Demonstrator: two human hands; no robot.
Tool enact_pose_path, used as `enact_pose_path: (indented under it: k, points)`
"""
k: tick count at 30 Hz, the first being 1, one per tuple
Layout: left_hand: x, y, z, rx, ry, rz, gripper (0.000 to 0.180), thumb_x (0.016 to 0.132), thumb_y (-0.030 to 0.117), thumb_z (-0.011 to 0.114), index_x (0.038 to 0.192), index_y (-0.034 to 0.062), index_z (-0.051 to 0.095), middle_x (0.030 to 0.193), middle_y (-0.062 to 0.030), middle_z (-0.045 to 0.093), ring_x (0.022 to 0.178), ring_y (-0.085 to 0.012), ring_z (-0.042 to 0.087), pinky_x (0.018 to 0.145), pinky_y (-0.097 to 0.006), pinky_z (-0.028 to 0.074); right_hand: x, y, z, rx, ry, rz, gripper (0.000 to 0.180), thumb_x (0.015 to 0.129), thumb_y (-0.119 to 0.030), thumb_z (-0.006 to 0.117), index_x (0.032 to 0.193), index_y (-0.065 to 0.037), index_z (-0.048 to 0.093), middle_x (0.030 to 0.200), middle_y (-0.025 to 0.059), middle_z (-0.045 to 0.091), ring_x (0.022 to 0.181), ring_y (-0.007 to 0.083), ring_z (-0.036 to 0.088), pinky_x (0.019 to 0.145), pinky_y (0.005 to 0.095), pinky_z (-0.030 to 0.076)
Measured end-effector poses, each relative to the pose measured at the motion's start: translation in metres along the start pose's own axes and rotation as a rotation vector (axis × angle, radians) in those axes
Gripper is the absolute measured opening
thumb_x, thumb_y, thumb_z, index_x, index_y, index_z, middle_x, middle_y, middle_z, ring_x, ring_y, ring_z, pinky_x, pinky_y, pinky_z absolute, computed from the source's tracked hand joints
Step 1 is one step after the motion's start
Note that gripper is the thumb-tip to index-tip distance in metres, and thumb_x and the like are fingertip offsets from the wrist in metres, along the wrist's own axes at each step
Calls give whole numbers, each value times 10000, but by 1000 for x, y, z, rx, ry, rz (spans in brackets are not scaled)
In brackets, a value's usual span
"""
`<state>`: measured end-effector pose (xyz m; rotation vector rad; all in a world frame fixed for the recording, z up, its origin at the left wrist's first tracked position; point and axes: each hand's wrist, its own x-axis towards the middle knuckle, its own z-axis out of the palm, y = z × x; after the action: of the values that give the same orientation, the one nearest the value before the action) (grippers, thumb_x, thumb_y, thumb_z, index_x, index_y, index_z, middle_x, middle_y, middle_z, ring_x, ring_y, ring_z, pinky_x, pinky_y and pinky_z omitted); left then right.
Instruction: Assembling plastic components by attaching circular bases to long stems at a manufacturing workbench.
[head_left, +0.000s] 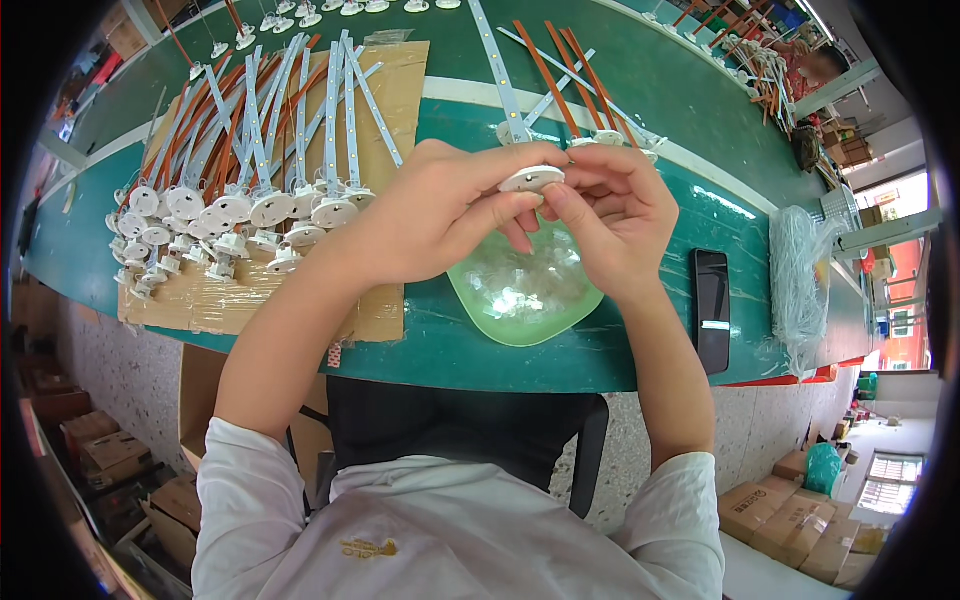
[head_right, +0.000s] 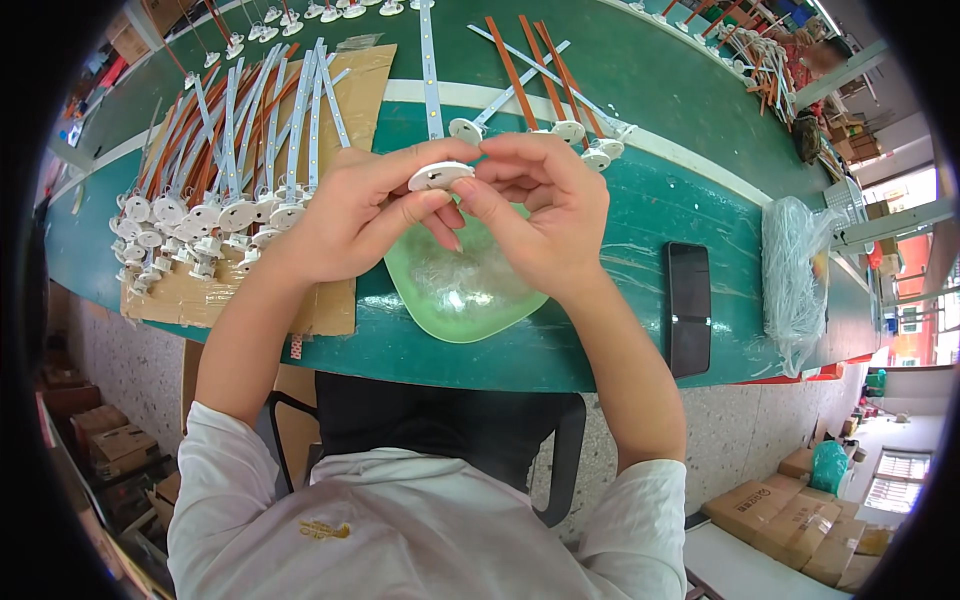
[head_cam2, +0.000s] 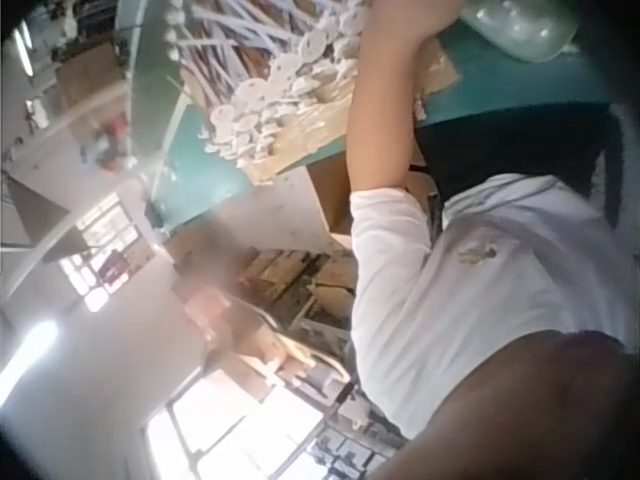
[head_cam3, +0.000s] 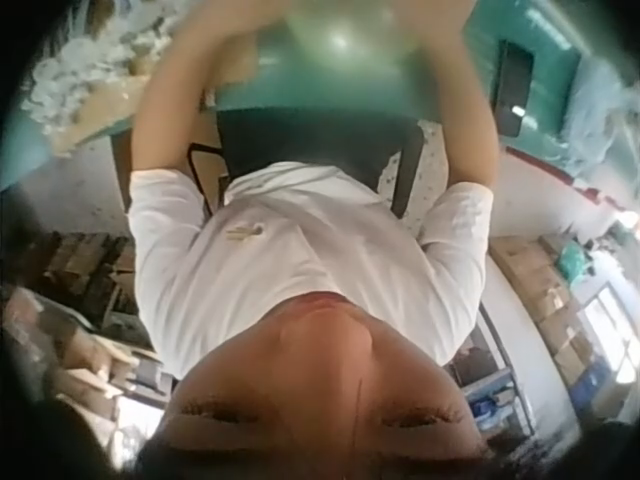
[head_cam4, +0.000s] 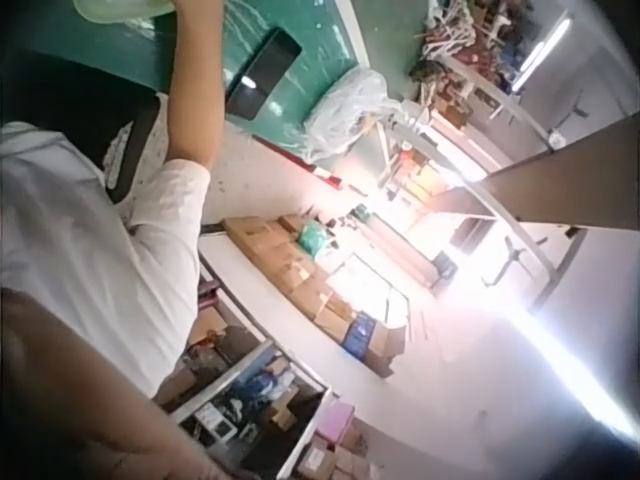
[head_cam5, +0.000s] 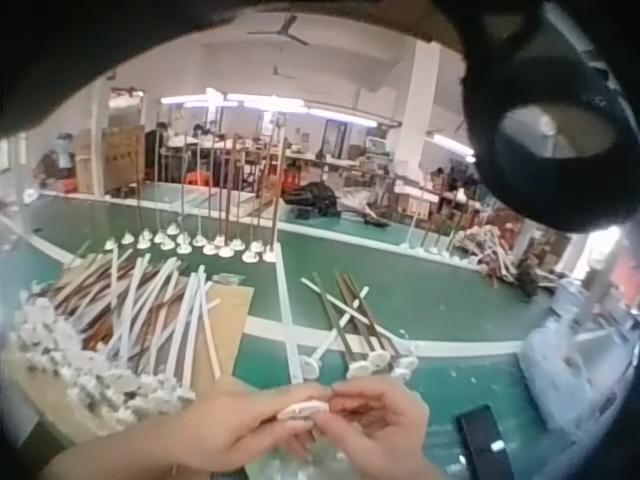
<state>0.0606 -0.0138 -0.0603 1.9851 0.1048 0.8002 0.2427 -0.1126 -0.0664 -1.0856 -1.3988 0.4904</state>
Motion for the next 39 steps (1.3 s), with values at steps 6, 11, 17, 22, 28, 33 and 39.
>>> enact_pose_path:
  k: [6,11,17,22,28,33,39]
  points:
    - [2,2,-2,12,-20,-20,348,986,69,571,1331,30,580,814,-131,729,764,-242,766,690,-327,582,0,0,-2,20,-3,17,325,874,63,721,1171,28,595,961,144,722,841,157,719,736,253,588]
    - [1,8,-10,19,97,-133,301,960,134,624,1239,22,634,761,-125,708,700,-264,745,640,-339,561,9,13,-13,33,108,9,227,919,16,693,1138,28,632,974,123,720,854,140,699,763,254,558]
    - [0,-8,-32,828,113,-66,231,883,193,686,1019,5,686,773,-159,659,618,-352,643,605,-440,522,32,65,-83,-982,414,-170,268,876,-208,755,1107,-81,708,1134,114,701,1037,284,662,842,356,541]
    - [-4,-21,-30,947,149,74,153,851,177,694,886,29,685,775,-155,635,863,-342,650,786,-448,519,29,77,-93,-986,387,-33,285,847,-185,768,1104,-78,706,1200,135,669,1110,297,638,906,397,525]
    - [-3,-16,-28,991,-84,-81,201,882,212,680,874,27,603,762,-144,653,849,-353,654,835,-470,492,23,51,-60,-1063,67,-153,348,815,-118,740,1158,-83,692,1253,154,643,1169,348,597,992,444,481]
    - [-4,-12,-30,1217,-57,-221,193,891,265,670,891,71,669,657,-125,668,707,-341,685,911,-480,495,20,52,-53,-1091,-55,-122,401,801,-98,722,1200,-95,677,1316,180,602,1225,386,554,1031,483,454]
    - [-4,-5,-33,1314,-101,-323,244,884,323,696,830,86,711,653,-129,679,682,-331,697,869,-467,513,20,51,-66,-1181,134,83,549,738,-224,795,1265,-160,655,1452,202,483,1305,416,484,1070,489,431]
